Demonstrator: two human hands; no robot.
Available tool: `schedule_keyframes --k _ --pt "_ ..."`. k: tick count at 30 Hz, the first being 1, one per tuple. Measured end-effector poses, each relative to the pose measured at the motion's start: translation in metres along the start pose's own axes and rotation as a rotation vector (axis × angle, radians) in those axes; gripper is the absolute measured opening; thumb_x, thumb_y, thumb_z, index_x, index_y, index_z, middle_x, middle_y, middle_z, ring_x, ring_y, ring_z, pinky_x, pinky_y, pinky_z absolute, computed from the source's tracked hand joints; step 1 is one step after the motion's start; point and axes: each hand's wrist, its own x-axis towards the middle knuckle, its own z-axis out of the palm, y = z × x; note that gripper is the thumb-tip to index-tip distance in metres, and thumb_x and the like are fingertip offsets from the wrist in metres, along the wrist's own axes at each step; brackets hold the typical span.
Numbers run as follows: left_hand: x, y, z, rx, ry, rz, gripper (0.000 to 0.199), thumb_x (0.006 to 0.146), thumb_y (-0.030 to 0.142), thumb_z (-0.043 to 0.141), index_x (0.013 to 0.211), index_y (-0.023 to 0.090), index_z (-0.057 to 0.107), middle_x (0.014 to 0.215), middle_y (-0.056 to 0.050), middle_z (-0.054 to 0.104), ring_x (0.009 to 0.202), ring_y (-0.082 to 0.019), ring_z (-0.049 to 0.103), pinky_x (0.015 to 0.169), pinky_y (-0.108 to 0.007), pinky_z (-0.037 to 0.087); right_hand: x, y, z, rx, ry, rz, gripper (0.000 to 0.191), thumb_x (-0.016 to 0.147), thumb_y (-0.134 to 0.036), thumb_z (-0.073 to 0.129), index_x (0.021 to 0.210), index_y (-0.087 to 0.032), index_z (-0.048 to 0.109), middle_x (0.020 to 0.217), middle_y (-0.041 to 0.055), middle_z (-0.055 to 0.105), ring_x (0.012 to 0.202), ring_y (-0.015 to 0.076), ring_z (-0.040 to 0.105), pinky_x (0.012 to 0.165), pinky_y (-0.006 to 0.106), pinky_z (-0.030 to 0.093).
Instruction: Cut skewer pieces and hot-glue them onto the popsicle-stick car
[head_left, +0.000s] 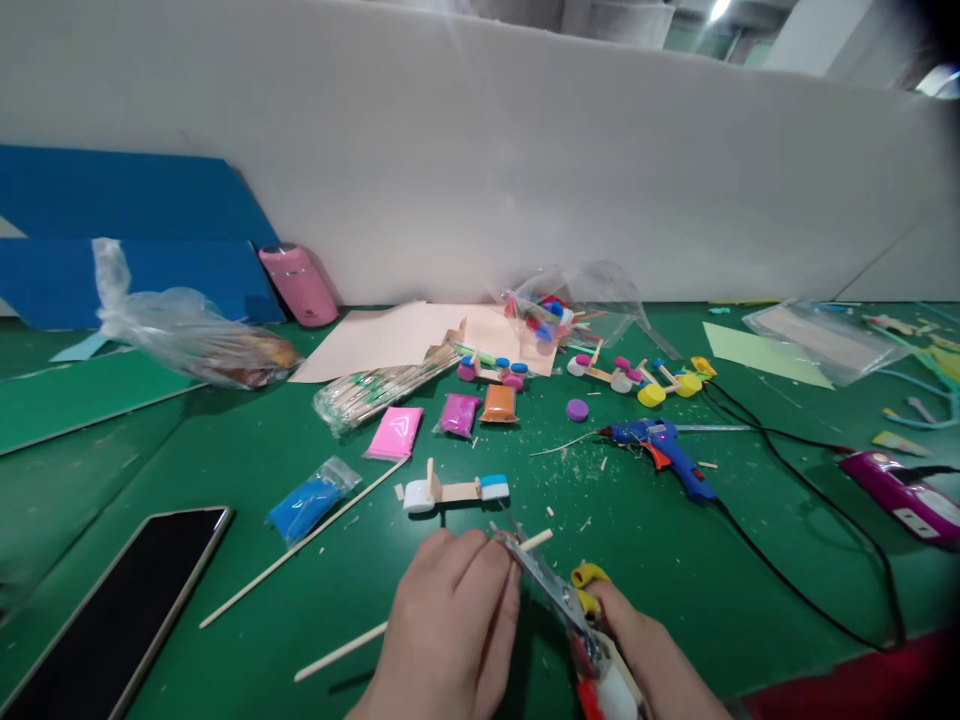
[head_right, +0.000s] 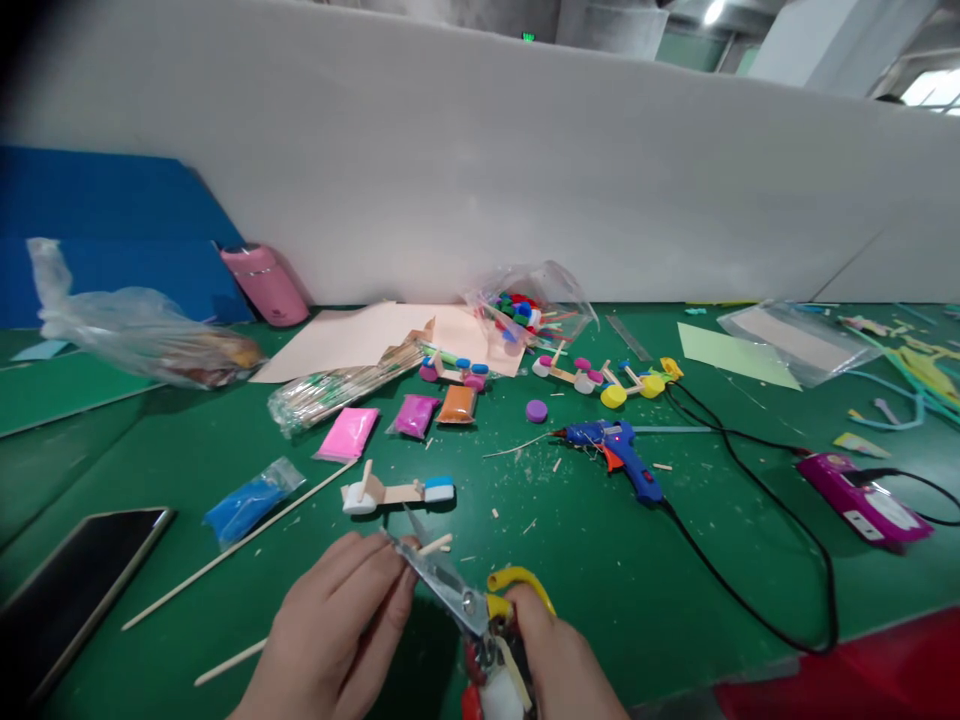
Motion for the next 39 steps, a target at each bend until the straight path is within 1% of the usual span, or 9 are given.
schedule_keyframes --k 5,11,14,19,21,28,34,36,39 --pt "0.000 0.000 0.001 -0.078 0.069 -0.103 0.014 0.077 0.012 0.045 0.069 0.016 0.056 0.060 -0.002 0.057 0.054 -0.013 0.049 0.051 -0.023 0.040 0.000 -0.003 -0.003 0.015 0.016 -0.062 0.031 0.058 -0.019 0.049 0.088 -0.019 0.044 0.073 0.0014 0.062 0.064 0.0165 0.058 0.051 0.021 0.036" --pt "0.010 -0.005 -0.013 -0.335 -0.230 -0.364 0.026 0.080 0.019 0.042 0.057 0.016 0.054 0.051 0.003 0.048 0.046 -0.009 0.043 0.043 -0.017 0.036 -0.004 -0.004 -0.002 0.045 -0.035 -0.014 0.031 0.064 -0.018 0.051 0.095 -0.020 0.046 0.080 0.0009 0.064 0.070 0.0155 0.059 0.057 0.021 0.038" --pt "0.012 -0.007 -0.017 -0.432 -0.304 -0.447 0.026 0.080 0.020 0.042 0.057 0.016 0.054 0.049 0.004 0.045 0.045 -0.008 0.040 0.041 -0.016 0.034 -0.005 -0.007 -0.001 0.057 -0.074 0.040 0.029 0.066 -0.018 0.050 0.095 -0.019 0.046 0.081 0.0019 0.065 0.072 0.0158 0.060 0.058 0.021 0.039" --pt "0.002 -0.002 -0.007 -0.264 -0.003 -0.340 0.014 0.077 0.018 0.047 0.069 0.017 0.058 0.060 0.000 0.058 0.052 -0.011 0.051 0.047 -0.019 0.040 -0.006 -0.016 -0.005 0.046 -0.077 0.005 0.027 0.064 -0.017 0.050 0.090 -0.019 0.044 0.074 0.0013 0.065 0.065 0.0151 0.059 0.052 0.020 0.038" --pt "0.000 -0.001 -0.004 -0.215 0.052 -0.287 0.014 0.076 0.017 0.047 0.067 0.016 0.057 0.059 -0.001 0.057 0.052 -0.011 0.051 0.046 -0.019 0.040 -0.007 -0.018 -0.005 0.047 -0.065 -0.023 0.031 0.062 -0.016 0.051 0.092 -0.019 0.044 0.075 0.0010 0.065 0.064 0.0152 0.059 0.052 0.020 0.038" --pt "0.009 -0.008 -0.016 -0.484 -0.204 -0.491 0.022 0.075 0.018 0.046 0.054 0.016 0.052 0.046 0.004 0.045 0.042 -0.008 0.041 0.038 -0.016 0.034 -0.003 -0.008 0.005 0.042 -0.016 0.050 0.028 0.063 -0.020 0.051 0.090 -0.022 0.047 0.071 -0.0013 0.063 0.064 0.0155 0.058 0.052 0.020 0.037" --pt "0.000 -0.002 -0.008 -0.284 0.036 -0.340 0.014 0.076 0.017 0.048 0.067 0.016 0.058 0.058 0.000 0.057 0.050 -0.010 0.051 0.047 -0.019 0.041 -0.002 -0.011 0.002 0.035 -0.029 0.023 0.038 0.056 -0.010 0.050 0.092 -0.019 0.044 0.067 -0.0014 0.062 0.058 0.0138 0.055 0.048 0.020 0.034" --pt "-0.001 -0.004 -0.009 -0.296 0.007 -0.335 0.016 0.076 0.018 0.048 0.063 0.016 0.058 0.054 0.001 0.055 0.048 -0.010 0.049 0.046 -0.019 0.040 -0.004 -0.014 0.000 0.036 -0.031 -0.010 0.043 0.054 -0.008 0.050 0.095 -0.020 0.044 0.069 -0.0019 0.062 0.058 0.0135 0.055 0.050 0.020 0.035" --pt "0.002 -0.010 -0.015 -0.439 -0.151 -0.465 0.021 0.076 0.019 0.047 0.057 0.017 0.053 0.048 0.004 0.047 0.043 -0.008 0.043 0.041 -0.017 0.035 -0.006 -0.017 -0.001 0.059 -0.061 -0.017 0.038 0.058 -0.011 0.050 0.094 -0.021 0.045 0.071 -0.0020 0.063 0.060 0.0136 0.056 0.050 0.019 0.036"
